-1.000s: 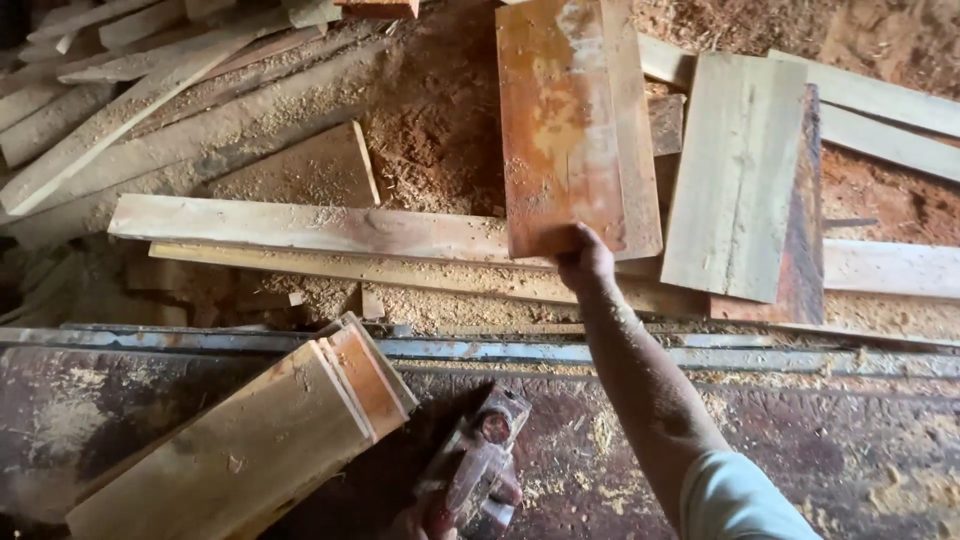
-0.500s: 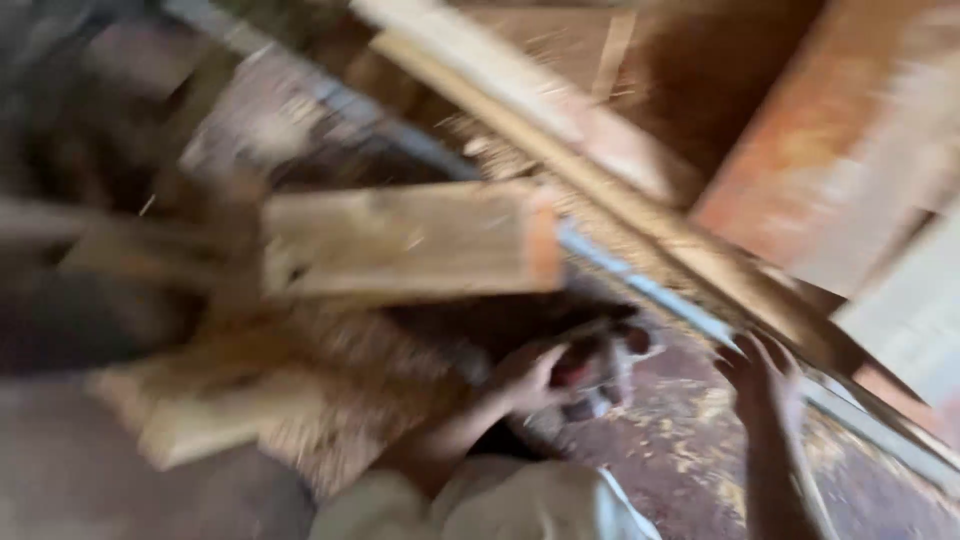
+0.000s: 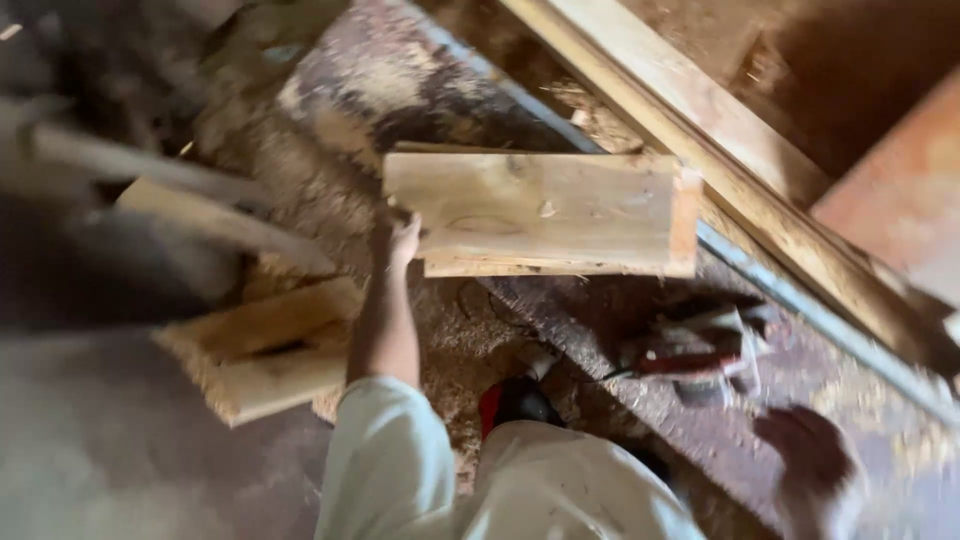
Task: Using an electric hand planer to smooth the surfaces and edges of multiple wood planks on a workbench.
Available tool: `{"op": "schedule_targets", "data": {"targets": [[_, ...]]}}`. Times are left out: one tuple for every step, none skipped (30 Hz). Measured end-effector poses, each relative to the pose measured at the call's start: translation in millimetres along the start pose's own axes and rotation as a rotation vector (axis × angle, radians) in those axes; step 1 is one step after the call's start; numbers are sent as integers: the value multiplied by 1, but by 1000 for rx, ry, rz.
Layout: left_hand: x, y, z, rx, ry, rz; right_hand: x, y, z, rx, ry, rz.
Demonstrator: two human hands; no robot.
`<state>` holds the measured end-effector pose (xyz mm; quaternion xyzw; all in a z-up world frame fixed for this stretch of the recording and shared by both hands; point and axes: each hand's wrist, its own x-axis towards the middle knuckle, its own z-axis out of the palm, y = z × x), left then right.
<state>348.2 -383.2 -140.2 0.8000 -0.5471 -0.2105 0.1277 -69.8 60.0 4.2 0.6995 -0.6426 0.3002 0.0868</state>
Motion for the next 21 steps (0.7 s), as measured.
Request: {"op": "schedule_targets", "data": {"targets": [[-6,2,-10,9,-32,5,27,-24,4,155,-109,238],[-10,3,-22,24,-60,13,55,-46,12,321,-200,481],[-21,6,-32,35,-89,50,78,-69,17,299,-184,522],[-33,6,-44,18,-92,32,104,-87,22,578,-305,855],[-45,4,-57,1,-96,13,130,-104,26,867,-408,1187],[-50,-2,-54,-2,-97,29,123,-103,54,865,-391,1188],[-55,-9,-52,-54,-144,34,116,-104,82,887,-557,1189],[-63,-22,-54,-108,-176,19,113,-103,112,908,-746,1167],[-84,-24,-53,-113,-163,14,114,-110,133,911,-751,1150],[-104,-27,-54,-253,-338,-217,119,-115,159,1107,-605,1378],[-123,-30,-54,-402,-515,-439,126,-121,186,1299,-447,1603],[-141,-11,-83,-437,-470,-459,155,-125,187,1308,-495,1553],[-159,9,-111,-609,-704,-489,184,-131,188,1342,-275,1702],[-180,29,-137,-764,-958,-500,206,-140,185,1357,-25,1865],[-189,3,-112,-786,-929,-507,199,-131,197,1367,-61,1845],[-198,-20,-85,-862,-917,-433,187,-121,205,1412,134,1913],[-210,-41,-57,-937,-903,-358,174,-108,211,1451,335,1972],[-221,-20,-82,-919,-937,-355,180,-116,201,1433,375,1987],[-235,4,-104,-999,-850,-341,185,-119,190,1291,299,2014],[-245,36,-120,-1060,-784,-300,189,-113,180,1162,265,2041],[-248,40,-125,-1026,-841,-271,196,-113,166,1157,345,2061]]}}
